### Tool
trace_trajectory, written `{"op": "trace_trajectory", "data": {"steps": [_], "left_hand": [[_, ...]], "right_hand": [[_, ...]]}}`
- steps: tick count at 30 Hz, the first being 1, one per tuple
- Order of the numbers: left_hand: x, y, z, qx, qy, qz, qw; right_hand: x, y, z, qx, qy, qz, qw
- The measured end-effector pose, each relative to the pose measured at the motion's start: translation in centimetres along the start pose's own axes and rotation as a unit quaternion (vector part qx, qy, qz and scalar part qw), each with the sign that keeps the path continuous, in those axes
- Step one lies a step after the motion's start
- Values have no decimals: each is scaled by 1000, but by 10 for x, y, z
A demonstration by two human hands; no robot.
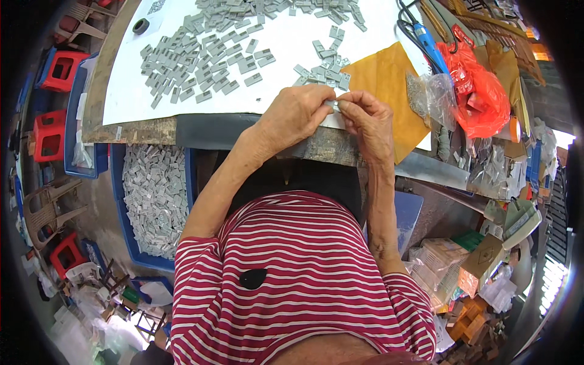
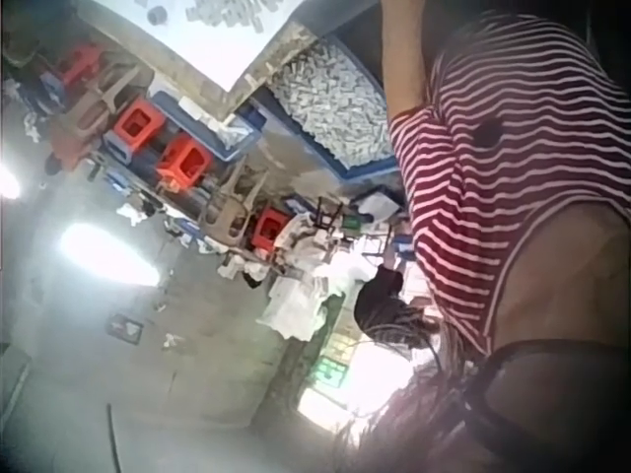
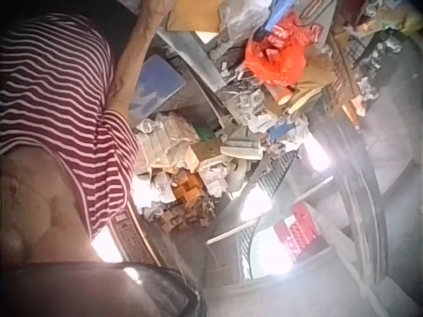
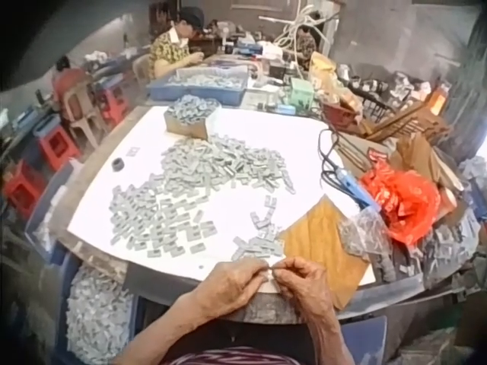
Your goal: Assembling or inspecting small grey metal hardware components on a workbench.
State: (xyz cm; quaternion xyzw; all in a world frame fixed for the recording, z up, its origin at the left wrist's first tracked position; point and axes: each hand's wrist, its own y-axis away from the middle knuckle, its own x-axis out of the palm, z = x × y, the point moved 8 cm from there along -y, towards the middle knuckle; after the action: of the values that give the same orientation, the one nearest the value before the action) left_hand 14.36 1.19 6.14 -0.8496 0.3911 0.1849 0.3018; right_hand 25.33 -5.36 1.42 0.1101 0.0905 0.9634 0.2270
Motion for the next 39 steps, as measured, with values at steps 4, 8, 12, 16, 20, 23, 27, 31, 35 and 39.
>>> {"op": "trace_trajectory", "data": {"steps": [4, 8, 12, 16, 20, 23, 27, 31, 35, 39], "left_hand": [[-6, -3, 11, -23, -46, 6, 999], [-27, -8, 27, -47, -62, -38, 996], [-53, -18, 64, -95, -114, -109, 983], [-71, -29, 98, -114, -163, -155, 968], [-74, -40, 109, -114, -266, -139, 947], [-72, -40, 114, -129, -295, -124, 938], [-76, -35, 115, -110, -322, -153, 928], [-81, -29, 118, -132, -314, -143, 929], [-75, -29, 91, -83, -297, -161, 938], [-40, -30, 64, -39, -199, -43, 978]], "right_hand": [[4, -11, -4, -17, -21, 11, 1000], [2, -10, 4, -40, -11, -36, 999], [0, 1, 10, -45, -7, -39, 998], [-5, 12, 11, -58, 5, -37, 998], [-9, 20, 11, -60, 8, -42, 997], [-14, 23, 12, -69, 19, -45, 996], [-18, 24, 10, -57, 20, -50, 997], [-20, 25, 8, -59, 32, -40, 997], [-22, 27, 8, -58, 17, -53, 997], [-27, 31, 15, -56, 30, -63, 996]]}}
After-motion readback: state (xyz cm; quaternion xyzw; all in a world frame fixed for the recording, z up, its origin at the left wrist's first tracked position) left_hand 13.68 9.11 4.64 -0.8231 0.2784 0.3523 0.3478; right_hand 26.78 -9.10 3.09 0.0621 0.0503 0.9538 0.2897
